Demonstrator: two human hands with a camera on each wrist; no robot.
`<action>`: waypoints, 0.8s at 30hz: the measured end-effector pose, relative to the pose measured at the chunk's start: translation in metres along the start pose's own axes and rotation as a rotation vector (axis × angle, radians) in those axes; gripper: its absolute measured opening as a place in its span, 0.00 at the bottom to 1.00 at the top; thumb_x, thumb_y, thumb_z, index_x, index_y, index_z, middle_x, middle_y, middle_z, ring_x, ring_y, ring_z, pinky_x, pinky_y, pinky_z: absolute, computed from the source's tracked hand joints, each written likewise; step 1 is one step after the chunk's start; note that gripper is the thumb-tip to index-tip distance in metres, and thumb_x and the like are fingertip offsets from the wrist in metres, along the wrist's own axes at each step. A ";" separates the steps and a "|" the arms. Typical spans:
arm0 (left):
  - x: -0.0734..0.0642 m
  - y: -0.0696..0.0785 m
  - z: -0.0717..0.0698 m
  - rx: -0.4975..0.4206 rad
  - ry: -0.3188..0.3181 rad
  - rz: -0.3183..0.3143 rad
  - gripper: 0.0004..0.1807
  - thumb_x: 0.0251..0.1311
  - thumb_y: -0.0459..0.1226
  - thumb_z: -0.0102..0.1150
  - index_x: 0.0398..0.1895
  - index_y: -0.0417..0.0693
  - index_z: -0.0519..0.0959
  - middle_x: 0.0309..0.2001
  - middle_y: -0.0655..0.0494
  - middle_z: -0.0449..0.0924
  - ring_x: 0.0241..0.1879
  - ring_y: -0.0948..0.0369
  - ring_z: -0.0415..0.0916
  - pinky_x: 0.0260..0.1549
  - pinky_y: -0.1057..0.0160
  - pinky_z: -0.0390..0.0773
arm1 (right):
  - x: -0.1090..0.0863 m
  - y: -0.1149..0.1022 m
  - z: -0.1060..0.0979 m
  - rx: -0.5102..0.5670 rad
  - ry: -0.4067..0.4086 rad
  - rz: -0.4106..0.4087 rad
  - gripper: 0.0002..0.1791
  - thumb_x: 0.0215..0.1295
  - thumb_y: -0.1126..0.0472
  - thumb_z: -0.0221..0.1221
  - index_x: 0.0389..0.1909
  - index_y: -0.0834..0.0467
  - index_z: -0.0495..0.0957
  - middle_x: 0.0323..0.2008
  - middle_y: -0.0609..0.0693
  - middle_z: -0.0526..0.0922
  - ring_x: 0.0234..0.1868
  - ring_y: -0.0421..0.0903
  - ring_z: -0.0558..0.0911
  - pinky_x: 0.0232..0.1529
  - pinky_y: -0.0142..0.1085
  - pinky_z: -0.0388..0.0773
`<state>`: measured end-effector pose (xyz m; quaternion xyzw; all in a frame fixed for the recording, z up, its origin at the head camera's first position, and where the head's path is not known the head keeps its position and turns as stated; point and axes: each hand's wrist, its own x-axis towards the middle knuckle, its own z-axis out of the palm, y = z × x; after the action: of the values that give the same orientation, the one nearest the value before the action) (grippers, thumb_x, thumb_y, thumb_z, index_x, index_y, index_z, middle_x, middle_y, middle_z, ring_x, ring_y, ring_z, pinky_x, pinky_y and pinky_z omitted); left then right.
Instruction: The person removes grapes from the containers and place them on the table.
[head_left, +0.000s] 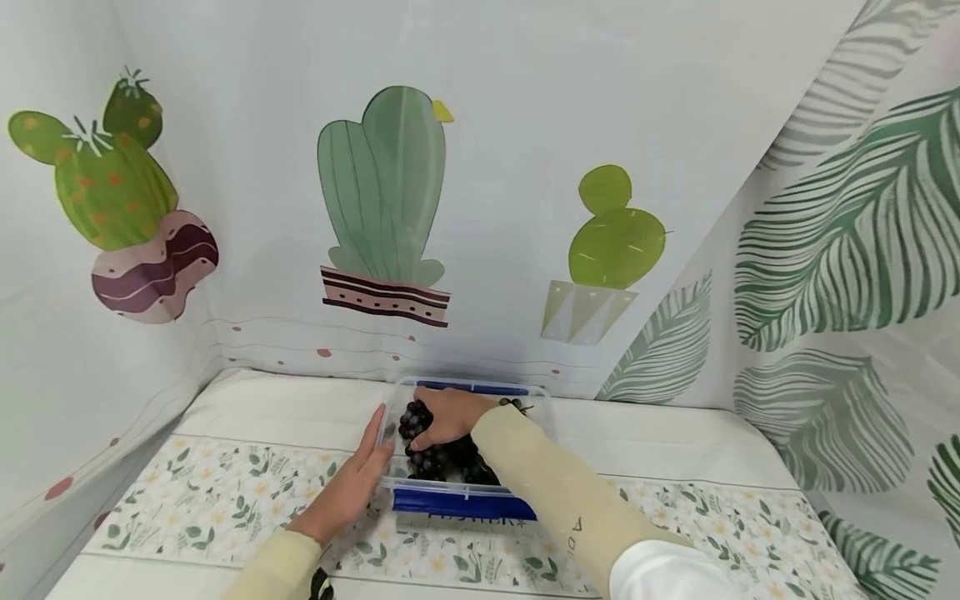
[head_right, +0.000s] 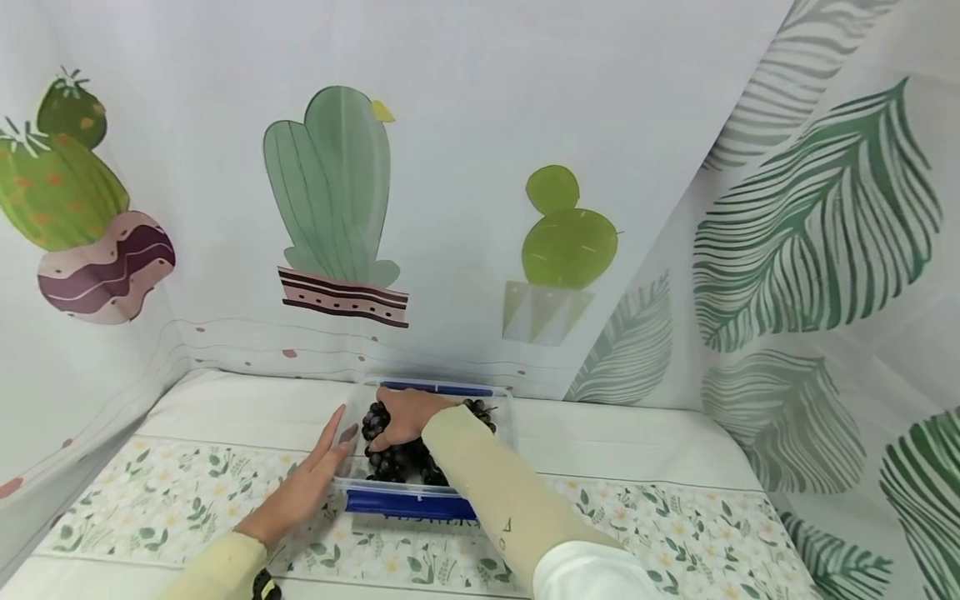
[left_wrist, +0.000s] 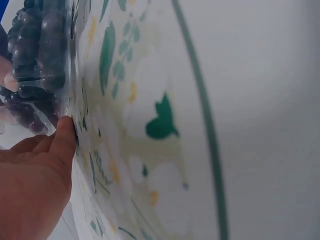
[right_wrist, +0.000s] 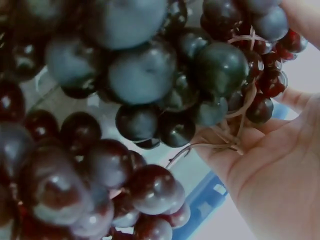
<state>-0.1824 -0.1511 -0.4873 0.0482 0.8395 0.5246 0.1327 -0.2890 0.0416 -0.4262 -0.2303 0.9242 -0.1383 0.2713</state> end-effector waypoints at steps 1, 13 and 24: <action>0.000 0.000 0.000 0.003 0.002 0.003 0.36 0.80 0.65 0.28 0.81 0.85 0.26 0.87 0.49 0.40 0.79 0.34 0.58 0.68 0.27 0.66 | 0.000 0.000 0.000 0.000 -0.001 0.003 0.51 0.69 0.40 0.66 0.85 0.44 0.50 0.82 0.47 0.61 0.79 0.51 0.69 0.73 0.51 0.73; 0.000 -0.001 0.000 0.025 0.015 -0.009 0.37 0.79 0.67 0.29 0.82 0.84 0.27 0.86 0.44 0.43 0.78 0.34 0.60 0.68 0.26 0.65 | 0.007 -0.007 0.007 -0.013 0.024 0.041 0.53 0.66 0.44 0.70 0.85 0.44 0.49 0.80 0.47 0.65 0.65 0.49 0.81 0.62 0.47 0.80; 0.000 -0.001 -0.001 0.024 0.017 -0.003 0.37 0.81 0.63 0.30 0.84 0.78 0.29 0.86 0.44 0.44 0.77 0.34 0.61 0.67 0.27 0.68 | 0.010 -0.014 0.009 -0.060 0.063 0.039 0.54 0.63 0.38 0.71 0.84 0.44 0.53 0.79 0.48 0.68 0.75 0.52 0.74 0.69 0.49 0.78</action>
<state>-0.1823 -0.1527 -0.4872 0.0440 0.8468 0.5149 0.1256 -0.2861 0.0233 -0.4322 -0.2156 0.9404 -0.1124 0.2378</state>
